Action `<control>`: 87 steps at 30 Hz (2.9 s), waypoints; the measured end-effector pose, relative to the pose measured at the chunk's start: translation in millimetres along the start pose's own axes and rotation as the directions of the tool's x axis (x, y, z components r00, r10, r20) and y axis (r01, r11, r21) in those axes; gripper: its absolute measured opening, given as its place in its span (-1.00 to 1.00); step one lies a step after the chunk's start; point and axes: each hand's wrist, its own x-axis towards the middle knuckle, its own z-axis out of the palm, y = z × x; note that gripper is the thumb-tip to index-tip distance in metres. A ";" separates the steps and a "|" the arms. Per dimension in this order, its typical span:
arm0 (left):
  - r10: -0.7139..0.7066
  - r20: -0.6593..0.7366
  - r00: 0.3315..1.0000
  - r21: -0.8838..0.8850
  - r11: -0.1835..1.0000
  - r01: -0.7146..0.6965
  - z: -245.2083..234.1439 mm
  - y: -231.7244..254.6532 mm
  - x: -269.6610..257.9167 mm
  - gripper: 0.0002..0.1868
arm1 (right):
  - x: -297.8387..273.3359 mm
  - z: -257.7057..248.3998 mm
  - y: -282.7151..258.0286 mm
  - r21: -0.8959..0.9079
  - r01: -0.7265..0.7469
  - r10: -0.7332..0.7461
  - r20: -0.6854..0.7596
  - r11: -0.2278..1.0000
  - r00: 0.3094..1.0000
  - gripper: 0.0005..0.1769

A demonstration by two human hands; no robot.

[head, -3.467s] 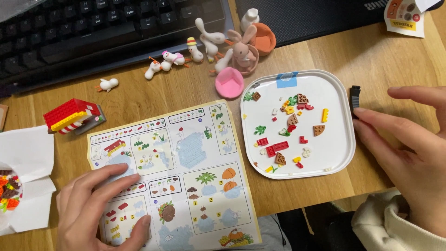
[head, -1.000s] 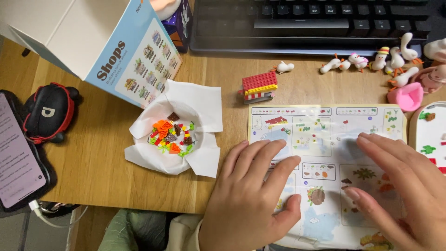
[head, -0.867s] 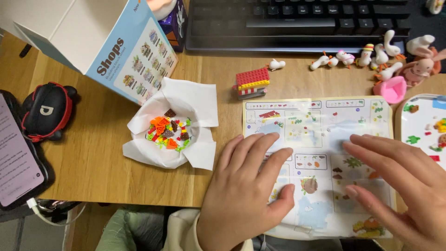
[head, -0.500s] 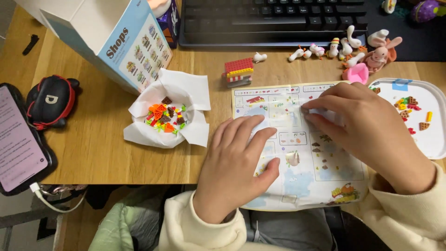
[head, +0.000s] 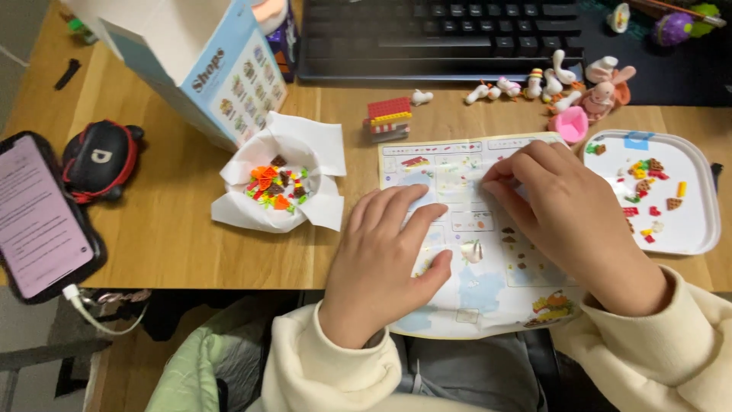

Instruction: Assembling a miniature building block set by following a paper instruction manual on a desk.

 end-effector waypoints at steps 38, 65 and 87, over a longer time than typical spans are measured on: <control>-0.024 -0.092 0.995 -0.139 0.990 0.011 -9.2 -0.9 -2.3 -0.65 | -16.8 24.9 3.4 0.011 0.144 -0.142 -0.073 0.990 0.987 -0.70; -0.045 0.152 0.987 0.072 0.997 0.035 5.0 4.3 8.2 -0.61 | -36.3 12.7 -0.1 0.248 0.212 -0.189 -0.112 0.945 0.976 -0.57; -0.097 0.196 0.976 0.065 0.994 0.085 4.5 14.1 17.9 -0.64 | -46.5 17.8 5.3 0.278 0.192 -0.155 -0.147 0.941 0.977 -0.50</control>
